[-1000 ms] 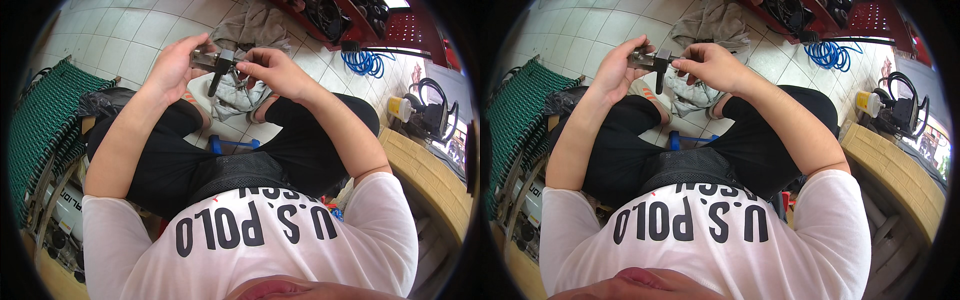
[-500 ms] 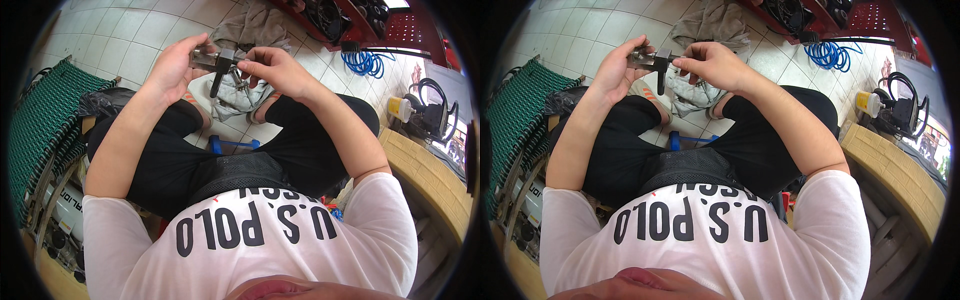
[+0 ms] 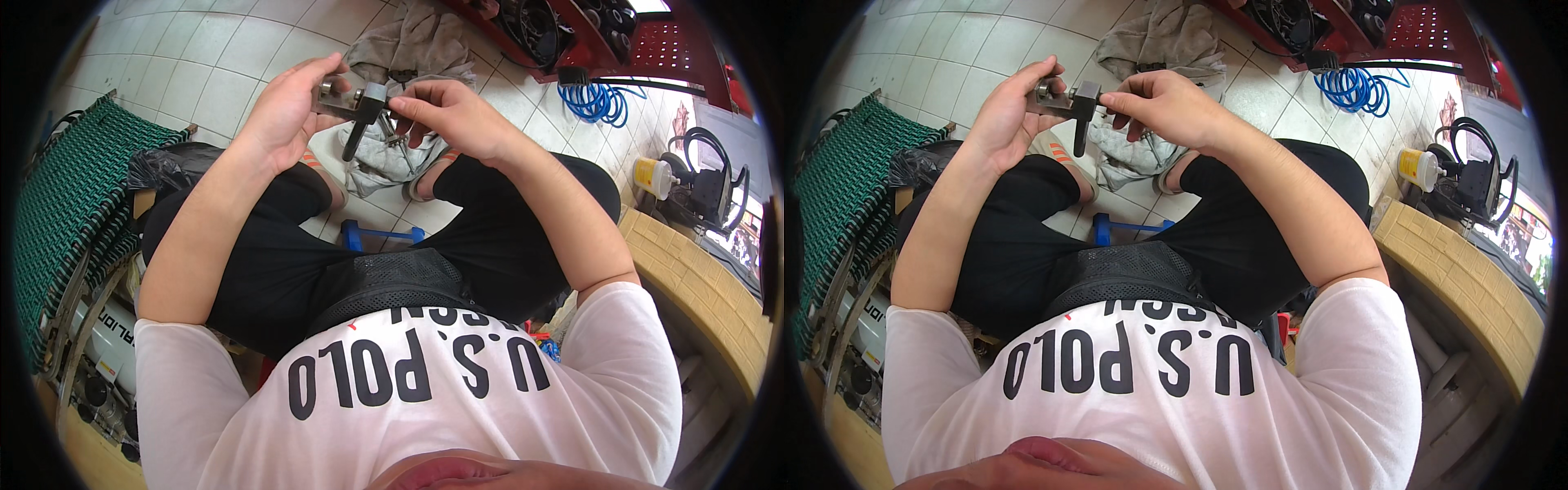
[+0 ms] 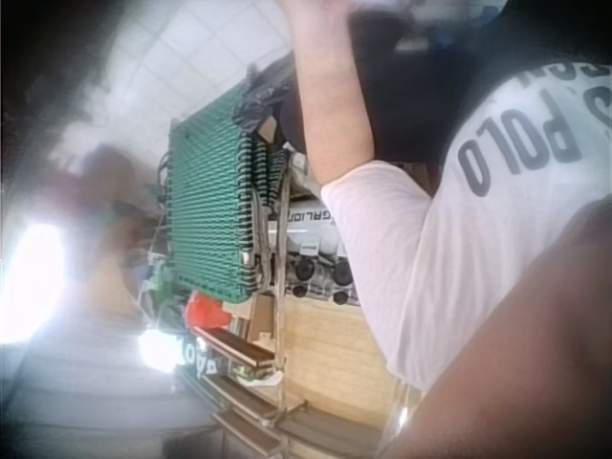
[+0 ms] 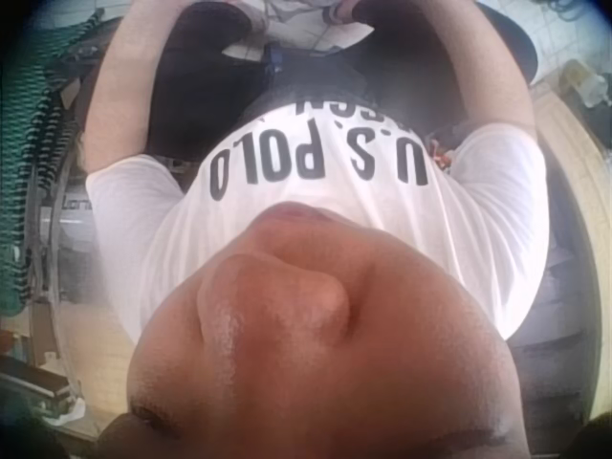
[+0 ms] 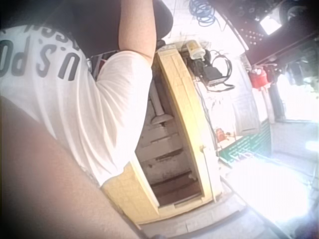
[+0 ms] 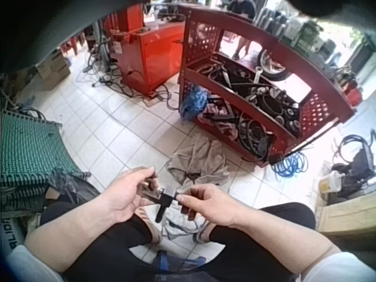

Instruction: The person uses a specialized clamp tool to remove a metal pin from a motorcycle engine component.

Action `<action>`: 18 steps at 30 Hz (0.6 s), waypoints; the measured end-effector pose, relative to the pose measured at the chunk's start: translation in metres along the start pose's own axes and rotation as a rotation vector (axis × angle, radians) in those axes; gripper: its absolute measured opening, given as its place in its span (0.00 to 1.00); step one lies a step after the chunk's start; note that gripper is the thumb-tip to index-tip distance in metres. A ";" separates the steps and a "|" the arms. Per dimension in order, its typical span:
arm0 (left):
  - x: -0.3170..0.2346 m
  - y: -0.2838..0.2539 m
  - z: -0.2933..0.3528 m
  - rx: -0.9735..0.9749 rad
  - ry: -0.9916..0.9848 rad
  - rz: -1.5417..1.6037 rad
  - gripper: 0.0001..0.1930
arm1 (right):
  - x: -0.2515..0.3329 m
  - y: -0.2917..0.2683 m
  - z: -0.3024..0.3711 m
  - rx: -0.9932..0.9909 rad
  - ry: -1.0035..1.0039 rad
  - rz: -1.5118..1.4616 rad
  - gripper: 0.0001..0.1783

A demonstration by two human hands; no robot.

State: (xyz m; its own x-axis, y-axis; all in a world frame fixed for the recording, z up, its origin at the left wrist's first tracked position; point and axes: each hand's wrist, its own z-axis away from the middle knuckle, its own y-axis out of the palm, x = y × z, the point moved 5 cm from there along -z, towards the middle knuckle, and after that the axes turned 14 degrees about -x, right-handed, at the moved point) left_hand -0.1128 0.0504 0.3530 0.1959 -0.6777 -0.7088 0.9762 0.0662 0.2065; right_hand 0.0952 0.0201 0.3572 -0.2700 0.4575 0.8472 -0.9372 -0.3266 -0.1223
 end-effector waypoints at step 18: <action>0.006 -0.008 -0.011 0.010 -0.105 0.127 0.13 | 0.012 -0.005 0.004 -0.152 -0.243 0.242 0.28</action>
State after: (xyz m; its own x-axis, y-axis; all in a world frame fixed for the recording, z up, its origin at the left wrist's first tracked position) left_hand -0.1190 0.0538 0.3399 0.3062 -0.7371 -0.6024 0.9432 0.1490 0.2970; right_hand 0.0971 0.0242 0.3702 -0.4447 0.1663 0.8801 -0.8796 -0.2664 -0.3941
